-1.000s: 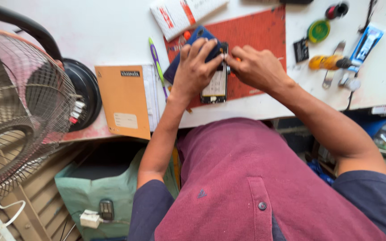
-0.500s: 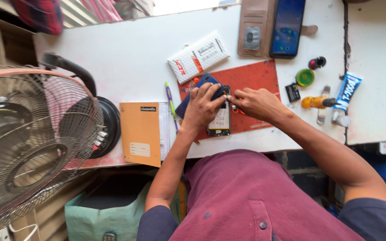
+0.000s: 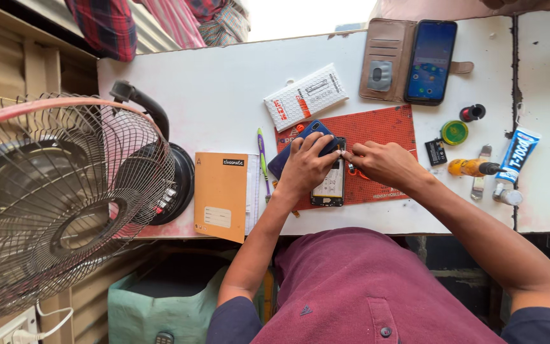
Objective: The person reassembles a smartphone by aligning the back cover and pressing it into place. They then secure the device with multiple rubber bands and place a small padded envelope on top. Finally, they retrieve a pen and write on the envelope.
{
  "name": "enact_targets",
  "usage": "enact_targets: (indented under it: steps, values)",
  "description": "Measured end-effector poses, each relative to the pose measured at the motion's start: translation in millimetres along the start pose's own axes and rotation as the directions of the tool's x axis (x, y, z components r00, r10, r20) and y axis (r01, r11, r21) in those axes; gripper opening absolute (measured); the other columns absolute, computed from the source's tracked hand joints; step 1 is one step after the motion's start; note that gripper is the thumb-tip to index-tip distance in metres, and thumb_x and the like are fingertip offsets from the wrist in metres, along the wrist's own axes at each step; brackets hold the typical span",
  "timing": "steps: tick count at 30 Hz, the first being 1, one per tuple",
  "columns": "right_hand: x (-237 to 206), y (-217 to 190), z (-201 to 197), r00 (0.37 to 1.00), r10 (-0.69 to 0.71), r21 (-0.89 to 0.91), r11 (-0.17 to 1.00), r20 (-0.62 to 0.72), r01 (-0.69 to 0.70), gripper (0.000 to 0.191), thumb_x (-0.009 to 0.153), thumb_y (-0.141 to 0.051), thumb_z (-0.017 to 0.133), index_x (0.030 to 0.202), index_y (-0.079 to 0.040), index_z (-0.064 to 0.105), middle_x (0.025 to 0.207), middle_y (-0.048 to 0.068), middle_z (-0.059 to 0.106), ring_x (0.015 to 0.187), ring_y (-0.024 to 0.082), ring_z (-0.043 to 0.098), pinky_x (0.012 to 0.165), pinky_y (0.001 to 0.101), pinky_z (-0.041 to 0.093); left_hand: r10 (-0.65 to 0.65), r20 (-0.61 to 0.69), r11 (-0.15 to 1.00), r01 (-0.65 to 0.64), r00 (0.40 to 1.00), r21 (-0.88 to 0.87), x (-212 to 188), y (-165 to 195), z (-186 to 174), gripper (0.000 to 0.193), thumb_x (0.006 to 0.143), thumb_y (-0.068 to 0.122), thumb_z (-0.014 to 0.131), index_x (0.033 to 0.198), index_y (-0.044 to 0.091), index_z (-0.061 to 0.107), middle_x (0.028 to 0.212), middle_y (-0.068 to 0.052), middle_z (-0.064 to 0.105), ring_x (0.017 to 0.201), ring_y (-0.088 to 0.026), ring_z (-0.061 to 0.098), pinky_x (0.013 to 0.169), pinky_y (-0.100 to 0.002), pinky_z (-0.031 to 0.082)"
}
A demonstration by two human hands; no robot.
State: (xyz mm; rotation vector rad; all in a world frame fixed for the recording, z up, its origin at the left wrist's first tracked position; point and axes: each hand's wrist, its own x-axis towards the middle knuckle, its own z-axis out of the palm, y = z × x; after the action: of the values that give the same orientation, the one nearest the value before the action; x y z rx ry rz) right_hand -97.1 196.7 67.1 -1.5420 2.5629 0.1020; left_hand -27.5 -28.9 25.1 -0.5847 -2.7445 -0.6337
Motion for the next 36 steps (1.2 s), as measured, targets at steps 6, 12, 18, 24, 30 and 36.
enact_targets:
  steps: [6,12,18,24,30,36]
  values:
    - [1.0,1.5,-1.9,1.0,0.009,0.008,1.0,0.002,-0.009,0.044,0.09,-0.029,0.066,0.133,-0.021,0.065,0.1,0.001,0.066,0.087,0.017,0.071,0.058,0.0279,0.061,-0.001,-0.028,1.0,0.002,1.0,0.009,1.1,1.5,-0.8,0.017,0.094,0.027,0.072,0.108,0.023,0.078,0.145,-0.006,0.058,0.138,-0.024,0.045,0.109,-0.042,0.031]
    - [4.6,1.7,-3.5,1.0,0.019,0.014,1.0,0.023,-0.019,0.041,0.091,-0.03,0.066,0.131,-0.021,0.066,0.098,0.0,0.066,0.088,0.016,0.071,0.058,0.0283,0.061,0.0,-0.021,0.999,0.001,1.0,0.032,-0.1,0.0,1.6,0.019,0.095,0.028,0.072,0.111,0.023,0.079,0.147,-0.007,0.056,0.139,-0.023,0.044,0.111,-0.042,0.03]
    - [4.3,0.1,-8.6,1.0,0.022,0.033,0.999,-0.013,-0.022,0.043,0.088,-0.03,0.068,0.13,-0.021,0.067,0.097,0.001,0.067,0.087,0.017,0.071,0.055,0.028,0.06,-0.01,-0.012,0.999,0.01,1.0,0.032,0.8,1.3,3.0,0.017,0.095,0.028,0.072,0.11,0.023,0.078,0.147,-0.006,0.056,0.139,-0.024,0.043,0.111,-0.042,0.029]
    - [-2.7,8.7,1.0,0.975,0.133,0.364,0.929,-0.179,-0.06,0.042,0.08,-0.018,0.075,0.122,-0.018,0.071,0.096,0.002,0.068,0.085,0.022,0.07,0.061,0.0358,0.057,0.013,-0.017,1.0,-0.013,1.0,-0.023,3.6,-5.8,17.2,0.019,0.097,0.029,0.072,0.115,0.024,0.078,0.146,-0.006,0.055,0.136,-0.024,0.044,0.108,-0.042,0.029]
    - [-13.7,16.7,36.2,0.809,0.585,0.913,0.359,-0.056,-0.197,0.025,0.099,-0.002,0.066,0.122,-0.009,0.075,0.098,0.008,0.073,0.087,0.022,0.069,0.075,0.0333,0.056,0.054,-0.018,0.999,-0.054,0.998,-0.004,-1.3,-18.0,39.7,0.019,0.1,0.025,0.07,0.117,0.024,0.079,0.147,-0.005,0.056,0.137,-0.024,0.044,0.108,-0.041,0.032]
    - [-17.8,9.1,51.8,0.762,0.641,0.885,0.405,-0.097,-0.228,0.016,0.103,-0.001,0.066,0.117,-0.004,0.074,0.102,0.011,0.075,0.09,0.014,0.072,0.078,0.0298,0.057,0.09,0.012,0.995,-0.091,0.996,0.032,6.6,-22.4,42.2,0.02,0.101,0.024,0.07,0.119,0.026,0.079,0.151,-0.004,0.054,0.14,-0.024,0.042,0.111,-0.042,0.031]
